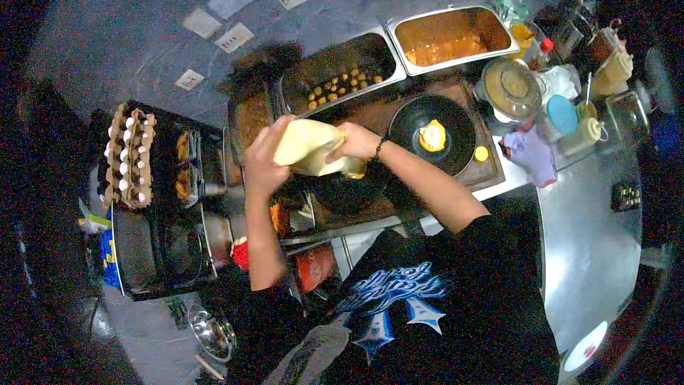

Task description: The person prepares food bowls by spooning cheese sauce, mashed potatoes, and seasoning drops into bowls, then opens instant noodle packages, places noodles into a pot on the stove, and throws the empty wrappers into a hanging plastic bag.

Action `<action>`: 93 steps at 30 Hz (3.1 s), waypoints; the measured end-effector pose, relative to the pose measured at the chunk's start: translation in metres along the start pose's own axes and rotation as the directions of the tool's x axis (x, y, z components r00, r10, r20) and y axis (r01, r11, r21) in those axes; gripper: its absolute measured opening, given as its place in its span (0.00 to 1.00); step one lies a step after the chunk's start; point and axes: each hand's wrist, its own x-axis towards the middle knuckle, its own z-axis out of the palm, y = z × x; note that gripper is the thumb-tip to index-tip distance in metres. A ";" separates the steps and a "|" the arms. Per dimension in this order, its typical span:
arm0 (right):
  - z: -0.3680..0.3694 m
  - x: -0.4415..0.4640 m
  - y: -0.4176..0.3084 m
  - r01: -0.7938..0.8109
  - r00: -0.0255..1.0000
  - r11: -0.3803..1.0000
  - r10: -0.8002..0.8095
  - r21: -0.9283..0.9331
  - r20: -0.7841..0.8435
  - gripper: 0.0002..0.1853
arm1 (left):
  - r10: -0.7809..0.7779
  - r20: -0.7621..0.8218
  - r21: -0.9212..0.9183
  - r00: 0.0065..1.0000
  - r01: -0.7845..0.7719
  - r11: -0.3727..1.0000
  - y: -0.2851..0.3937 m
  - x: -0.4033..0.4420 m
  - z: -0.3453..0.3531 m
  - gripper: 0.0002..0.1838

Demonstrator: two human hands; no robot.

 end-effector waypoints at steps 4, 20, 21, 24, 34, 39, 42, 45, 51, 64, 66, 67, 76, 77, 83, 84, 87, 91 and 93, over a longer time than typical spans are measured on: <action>-0.045 -0.046 -0.063 0.145 0.976 0.984 -0.159 -0.101 -0.151 0.40 | -0.082 -0.224 -0.115 0.971 0.057 0.992 -0.018 -0.012 -0.026 0.30; -0.024 -0.139 -0.114 0.485 0.728 0.857 -0.285 0.174 -0.624 0.52 | -0.301 0.728 -0.660 0.616 0.513 -0.548 0.090 -0.055 0.118 0.25; -0.032 -0.152 -0.114 0.473 0.713 0.860 -0.246 0.191 -0.656 0.46 | -0.238 0.751 -0.634 0.615 0.571 -0.522 0.099 -0.052 0.119 0.26; -0.047 -0.194 -0.130 0.413 0.634 0.910 -0.255 0.040 -0.730 0.35 | 0.002 0.791 -0.522 0.611 0.677 -0.520 0.119 -0.049 0.136 0.27; -0.061 -0.384 -0.145 0.370 0.151 0.929 -0.034 0.025 -0.988 0.14 | 0.610 0.723 -0.194 0.324 0.943 -0.271 0.251 -0.048 0.208 0.33; -0.056 -0.477 -0.159 0.253 0.002 0.967 -0.033 -0.031 -0.999 0.10 | 0.433 0.539 -0.841 0.722 0.489 0.232 0.330 -0.063 0.255 0.52; -0.050 -0.508 -0.173 0.212 0.000 0.974 -0.080 -0.078 -0.997 0.11 | 0.599 0.432 -0.836 0.674 0.051 0.546 0.378 -0.062 0.244 0.70; -0.044 -0.529 -0.178 0.095 0.016 0.993 -0.071 -0.069 -0.997 0.13 | 0.619 0.432 -0.812 0.655 -0.015 0.583 0.414 -0.074 0.242 0.73; -0.047 -0.558 -0.181 0.152 0.003 0.986 -0.065 -0.064 -0.998 0.14 | 0.574 0.381 -0.763 0.725 -0.104 0.638 0.446 -0.075 0.248 0.67; -0.083 -0.620 -0.193 0.160 0.150 0.982 -0.120 -0.096 -0.981 0.14 | 0.670 0.582 -0.813 0.460 0.321 0.486 0.463 -0.053 0.267 0.55; -0.092 -0.627 -0.182 0.338 0.251 0.937 -0.181 -0.089 -0.951 0.16 | 0.790 0.527 -0.733 0.314 0.639 0.236 0.470 -0.036 0.284 0.65; -0.094 -0.623 -0.174 0.330 0.240 0.940 -0.166 -0.080 -0.957 0.16 | 0.829 0.495 -0.703 0.262 0.682 0.204 0.475 -0.029 0.286 0.66; -0.127 -0.595 -0.176 0.062 0.092 0.986 0.150 0.157 -0.984 0.30 | 0.697 0.666 -0.534 0.266 0.822 0.197 0.476 0.001 0.326 0.40; -0.122 -0.589 -0.180 -0.127 0.037 0.976 0.181 0.175 -0.983 0.31 | 0.622 0.650 -0.694 0.437 0.676 0.250 0.477 0.008 0.330 0.35; -0.132 -0.559 -0.152 -0.211 -0.139 0.958 0.165 0.192 -0.976 0.27 | 0.630 0.549 -0.808 0.549 0.156 0.568 0.454 0.034 0.370 0.39; -0.134 -0.560 -0.150 -0.267 -0.135 0.946 0.150 0.182 -0.979 0.24 | 0.709 0.553 -0.832 0.437 0.237 0.503 0.449 0.036 0.380 0.45; -0.145 -0.587 -0.126 -0.406 0.145 0.907 0.186 0.113 -0.972 0.19 | 0.826 0.551 -0.769 0.116 0.455 0.449 0.450 0.051 0.396 0.62; -0.158 -0.586 -0.116 -0.384 0.525 0.919 0.137 -0.090 -0.840 0.14 | 0.966 0.259 -0.882 -0.019 0.403 0.245 0.460 0.043 0.418 0.67; -0.155 -0.589 -0.132 -0.319 0.428 0.948 0.152 0.008 -0.891 0.15 | 0.921 0.337 -0.800 -0.194 0.457 0.389 0.462 0.041 0.409 0.67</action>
